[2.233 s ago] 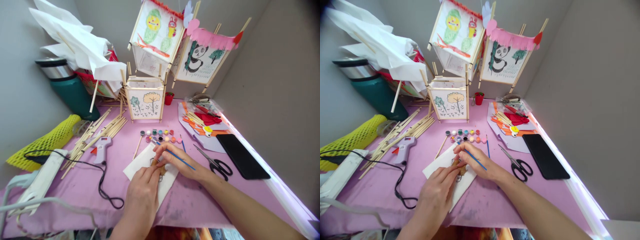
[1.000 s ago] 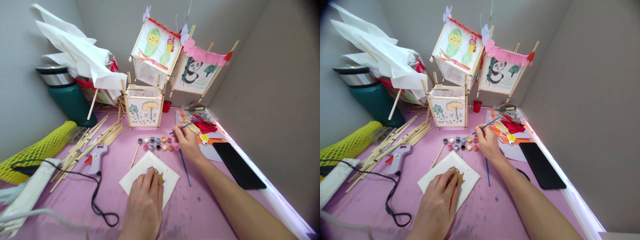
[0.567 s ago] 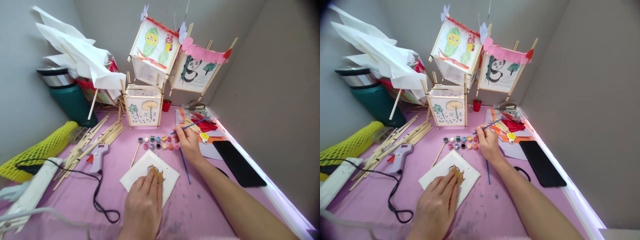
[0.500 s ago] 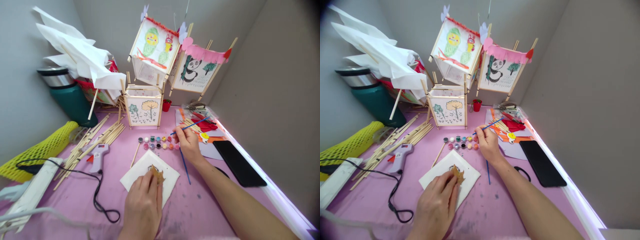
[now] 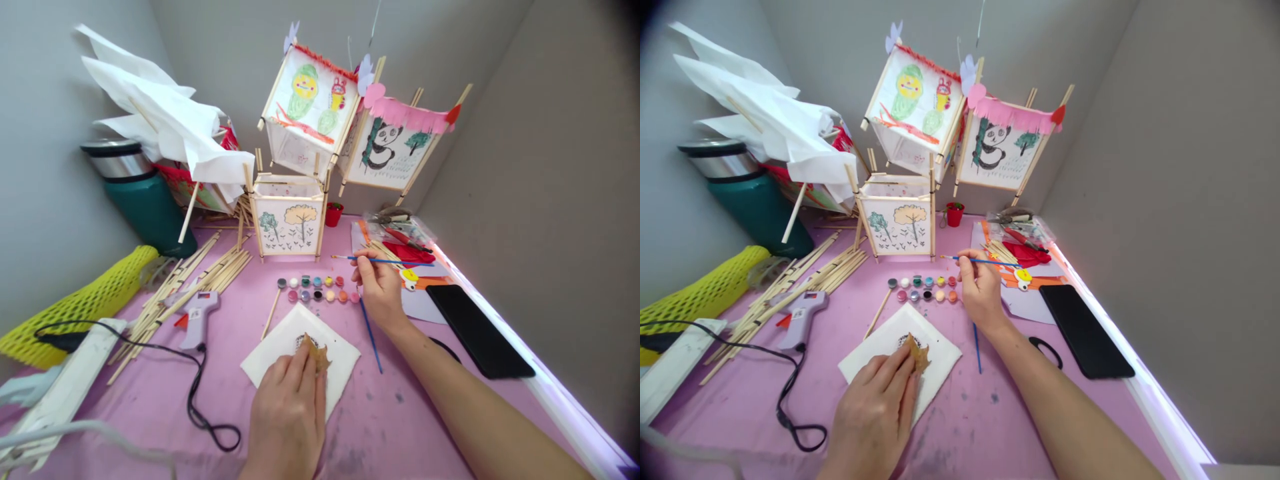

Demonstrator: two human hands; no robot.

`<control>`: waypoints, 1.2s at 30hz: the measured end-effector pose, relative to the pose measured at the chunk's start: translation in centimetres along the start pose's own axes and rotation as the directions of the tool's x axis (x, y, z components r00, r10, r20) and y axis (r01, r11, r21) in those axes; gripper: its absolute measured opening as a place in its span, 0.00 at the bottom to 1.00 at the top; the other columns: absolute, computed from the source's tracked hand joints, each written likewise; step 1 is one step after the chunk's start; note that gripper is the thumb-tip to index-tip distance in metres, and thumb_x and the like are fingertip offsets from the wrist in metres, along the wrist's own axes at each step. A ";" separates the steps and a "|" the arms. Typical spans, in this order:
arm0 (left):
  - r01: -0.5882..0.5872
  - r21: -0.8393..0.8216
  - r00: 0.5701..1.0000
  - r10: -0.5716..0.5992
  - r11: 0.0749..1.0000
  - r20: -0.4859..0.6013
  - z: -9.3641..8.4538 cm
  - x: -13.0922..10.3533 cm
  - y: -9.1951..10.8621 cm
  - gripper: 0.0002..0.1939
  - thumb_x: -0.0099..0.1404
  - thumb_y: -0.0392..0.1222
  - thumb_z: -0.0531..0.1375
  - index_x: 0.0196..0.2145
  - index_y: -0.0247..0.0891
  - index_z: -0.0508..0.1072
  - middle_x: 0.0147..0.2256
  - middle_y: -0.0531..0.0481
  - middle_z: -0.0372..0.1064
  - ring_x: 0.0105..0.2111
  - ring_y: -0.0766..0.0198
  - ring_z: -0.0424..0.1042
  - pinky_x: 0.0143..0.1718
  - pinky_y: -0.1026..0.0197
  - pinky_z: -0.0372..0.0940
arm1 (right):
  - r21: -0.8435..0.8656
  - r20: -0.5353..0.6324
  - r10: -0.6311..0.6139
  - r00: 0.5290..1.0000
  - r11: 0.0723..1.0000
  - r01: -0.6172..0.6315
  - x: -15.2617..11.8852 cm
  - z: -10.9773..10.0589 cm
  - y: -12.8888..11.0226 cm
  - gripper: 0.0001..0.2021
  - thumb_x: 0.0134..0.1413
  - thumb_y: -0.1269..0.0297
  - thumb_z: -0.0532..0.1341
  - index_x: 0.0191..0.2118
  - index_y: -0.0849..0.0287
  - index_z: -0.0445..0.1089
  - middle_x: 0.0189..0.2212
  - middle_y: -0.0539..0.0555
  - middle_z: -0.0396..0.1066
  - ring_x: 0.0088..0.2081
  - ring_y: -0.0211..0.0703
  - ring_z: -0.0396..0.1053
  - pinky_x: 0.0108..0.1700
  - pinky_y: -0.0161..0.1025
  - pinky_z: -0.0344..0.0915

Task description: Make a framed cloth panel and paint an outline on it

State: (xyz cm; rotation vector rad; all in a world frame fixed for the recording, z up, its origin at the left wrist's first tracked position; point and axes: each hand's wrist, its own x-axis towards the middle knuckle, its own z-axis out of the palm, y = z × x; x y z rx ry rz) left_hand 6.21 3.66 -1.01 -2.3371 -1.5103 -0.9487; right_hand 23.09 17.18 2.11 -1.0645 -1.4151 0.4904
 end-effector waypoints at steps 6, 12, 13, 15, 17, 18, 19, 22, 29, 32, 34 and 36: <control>-0.021 -0.007 1.000 0.021 1.000 -0.004 0.1 0.0 -0.1 0.11 0.64 0.34 0.53 0.42 0.31 0.73 0.42 0.42 0.73 0.36 0.56 0.69 0.35 0.52 0.66 | -0.008 0.001 0.066 0.998 0.998 -0.066 0.1 0.0 0.4 0.11 0.59 0.56 0.54 0.37 0.59 0.65 0.27 0.49 0.68 0.24 0.36 0.66 0.27 0.34 0.63; -0.016 -0.010 1.000 0.016 1.000 -0.005 0.0 0.1 0.0 0.11 0.64 0.34 0.53 0.41 0.30 0.73 0.42 0.42 0.73 0.36 0.57 0.69 0.34 0.52 0.66 | -0.124 0.065 0.073 0.995 0.990 -0.064 -0.1 0.0 0.3 0.14 0.58 0.54 0.55 0.27 0.58 0.62 0.20 0.47 0.65 0.21 0.35 0.63 0.25 0.33 0.59; -0.016 -0.012 1.000 0.016 1.000 -0.004 0.0 0.1 0.0 0.11 0.64 0.34 0.53 0.41 0.31 0.73 0.42 0.42 0.73 0.36 0.57 0.69 0.34 0.53 0.66 | -0.123 0.071 0.072 0.995 0.990 -0.062 -0.2 0.0 0.2 0.14 0.58 0.54 0.55 0.27 0.58 0.62 0.20 0.47 0.65 0.21 0.35 0.63 0.24 0.33 0.59; -0.007 -0.014 1.000 0.007 1.000 0.000 0.0 0.1 0.0 0.11 0.64 0.35 0.53 0.41 0.31 0.73 0.42 0.43 0.73 0.36 0.58 0.69 0.35 0.53 0.66 | -0.102 0.072 0.066 0.995 0.993 -0.058 -0.2 0.1 0.2 0.14 0.59 0.54 0.55 0.28 0.58 0.63 0.20 0.47 0.65 0.20 0.35 0.63 0.24 0.33 0.59; 0.003 -0.010 1.000 -0.003 1.000 0.006 0.0 0.0 0.0 0.11 0.65 0.35 0.53 0.42 0.31 0.73 0.42 0.42 0.73 0.37 0.57 0.69 0.36 0.53 0.66 | -0.069 0.071 0.064 0.995 0.996 -0.059 -0.3 0.2 0.2 0.13 0.59 0.53 0.55 0.30 0.58 0.63 0.21 0.47 0.65 0.20 0.35 0.64 0.24 0.33 0.60; 0.005 -0.006 1.000 -0.005 1.000 0.008 0.0 0.0 0.0 0.11 0.65 0.35 0.53 0.42 0.31 0.73 0.42 0.42 0.73 0.37 0.57 0.70 0.36 0.52 0.66 | -0.050 0.072 0.065 0.995 0.997 -0.062 -0.3 0.3 0.2 0.13 0.59 0.53 0.55 0.31 0.58 0.64 0.21 0.47 0.66 0.20 0.35 0.64 0.23 0.33 0.60; 0.005 -0.002 1.000 -0.005 1.000 0.013 0.0 0.0 0.0 0.11 0.65 0.35 0.53 0.42 0.31 0.73 0.42 0.42 0.73 0.38 0.57 0.70 0.37 0.52 0.66 | -0.029 0.075 0.069 0.995 0.997 -0.067 -0.3 0.3 0.2 0.13 0.59 0.53 0.54 0.32 0.58 0.64 0.21 0.47 0.66 0.19 0.35 0.64 0.22 0.32 0.60; -0.002 0.007 1.000 0.002 1.000 0.016 0.0 0.1 0.0 0.12 0.65 0.35 0.52 0.41 0.32 0.73 0.42 0.42 0.73 0.37 0.57 0.70 0.36 0.52 0.66 | 0.024 0.096 0.092 0.991 0.995 -0.095 -0.4 0.4 0.2 0.13 0.60 0.53 0.53 0.37 0.57 0.64 0.22 0.47 0.66 0.18 0.34 0.64 0.20 0.31 0.60; -0.020 0.015 1.000 0.020 1.000 -0.007 0.0 0.1 0.0 0.11 0.65 0.35 0.52 0.41 0.32 0.72 0.43 0.42 0.73 0.37 0.56 0.70 0.36 0.52 0.67 | 0.012 0.165 0.058 0.985 0.998 -0.060 -0.5 0.3 0.2 0.11 0.62 0.57 0.50 0.41 0.56 0.64 0.27 0.49 0.69 0.22 0.34 0.66 0.24 0.31 0.63; -0.037 0.023 0.999 0.037 0.999 0.005 0.0 0.1 -0.1 0.11 0.65 0.35 0.52 0.41 0.33 0.72 0.42 0.42 0.73 0.38 0.55 0.71 0.36 0.51 0.67 | -0.070 0.219 0.050 0.975 0.997 -0.036 -0.5 0.3 0.1 0.09 0.62 0.59 0.50 0.41 0.55 0.64 0.30 0.50 0.70 0.25 0.37 0.68 0.26 0.34 0.65; -0.043 0.040 0.999 0.042 0.998 0.028 0.0 0.1 -0.1 0.11 0.65 0.35 0.54 0.42 0.32 0.72 0.43 0.42 0.73 0.38 0.55 0.70 0.36 0.51 0.68 | -0.124 0.243 0.039 0.969 0.992 -0.009 -0.5 0.3 0.1 0.08 0.61 0.61 0.51 0.40 0.55 0.65 0.32 0.51 0.70 0.28 0.38 0.69 0.31 0.36 0.66; -0.047 0.066 0.997 0.043 0.997 0.062 0.0 0.1 -0.1 0.11 0.63 0.36 0.56 0.43 0.30 0.72 0.44 0.41 0.73 0.37 0.55 0.70 0.36 0.51 0.68 | -0.179 0.258 0.023 0.966 0.984 0.025 -0.3 0.3 0.1 0.07 0.61 0.62 0.52 0.39 0.55 0.66 0.33 0.51 0.71 0.31 0.40 0.70 0.37 0.39 0.65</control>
